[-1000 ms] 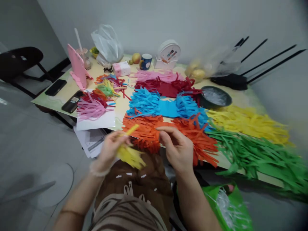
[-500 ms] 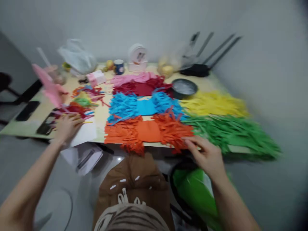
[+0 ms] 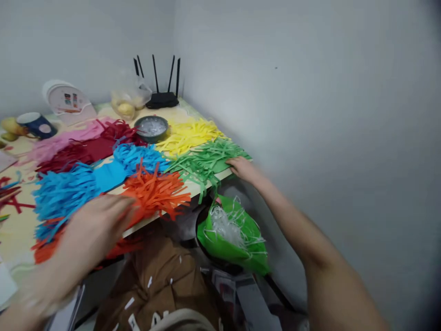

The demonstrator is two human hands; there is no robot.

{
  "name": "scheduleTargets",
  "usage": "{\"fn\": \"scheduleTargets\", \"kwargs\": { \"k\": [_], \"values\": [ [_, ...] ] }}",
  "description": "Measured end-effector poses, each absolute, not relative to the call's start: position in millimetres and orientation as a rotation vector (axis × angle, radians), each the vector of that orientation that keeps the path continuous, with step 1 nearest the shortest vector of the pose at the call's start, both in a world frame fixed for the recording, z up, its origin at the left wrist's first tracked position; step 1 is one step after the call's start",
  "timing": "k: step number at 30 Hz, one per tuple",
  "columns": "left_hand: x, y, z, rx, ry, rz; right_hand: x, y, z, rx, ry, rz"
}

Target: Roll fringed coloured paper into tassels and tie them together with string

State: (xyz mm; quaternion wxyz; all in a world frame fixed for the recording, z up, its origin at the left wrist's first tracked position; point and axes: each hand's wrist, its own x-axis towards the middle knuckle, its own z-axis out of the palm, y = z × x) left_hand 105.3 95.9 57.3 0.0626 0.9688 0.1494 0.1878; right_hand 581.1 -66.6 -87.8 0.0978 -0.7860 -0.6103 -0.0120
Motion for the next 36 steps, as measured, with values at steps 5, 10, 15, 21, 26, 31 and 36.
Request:
{"fn": "scheduleTargets", "kwargs": {
  "k": [5,10,15,21,26,31,36],
  "values": [
    [294.5,51.2,37.8,2.996,0.108,0.176,592.9,-63.5,-79.3,-2.329,-1.94,-0.036],
    [406.7,55.3,-10.3,2.892,0.242,0.039,598.8,-57.2,-72.2,-2.305,-2.01,-0.01],
    [439.4,69.4,-37.7,2.848,0.403,-0.029,607.2,-50.7,-71.2,-2.29,-1.973,0.015],
    [445.7,75.1,-41.2,2.812,0.461,-0.034,611.8,-45.1,-70.6,-2.276,-1.886,0.062],
    [449.5,70.7,-40.7,2.817,0.501,-0.008,613.4,-47.0,-60.4,-2.253,-1.814,0.109],
    [453.2,66.5,-35.5,2.813,0.576,0.086,587.0,-64.4,-48.2,-2.23,-1.649,0.042],
    [446.1,72.7,-13.8,2.788,0.665,0.285,541.2,-48.4,-69.0,-2.182,-1.603,0.175]
  ]
}}
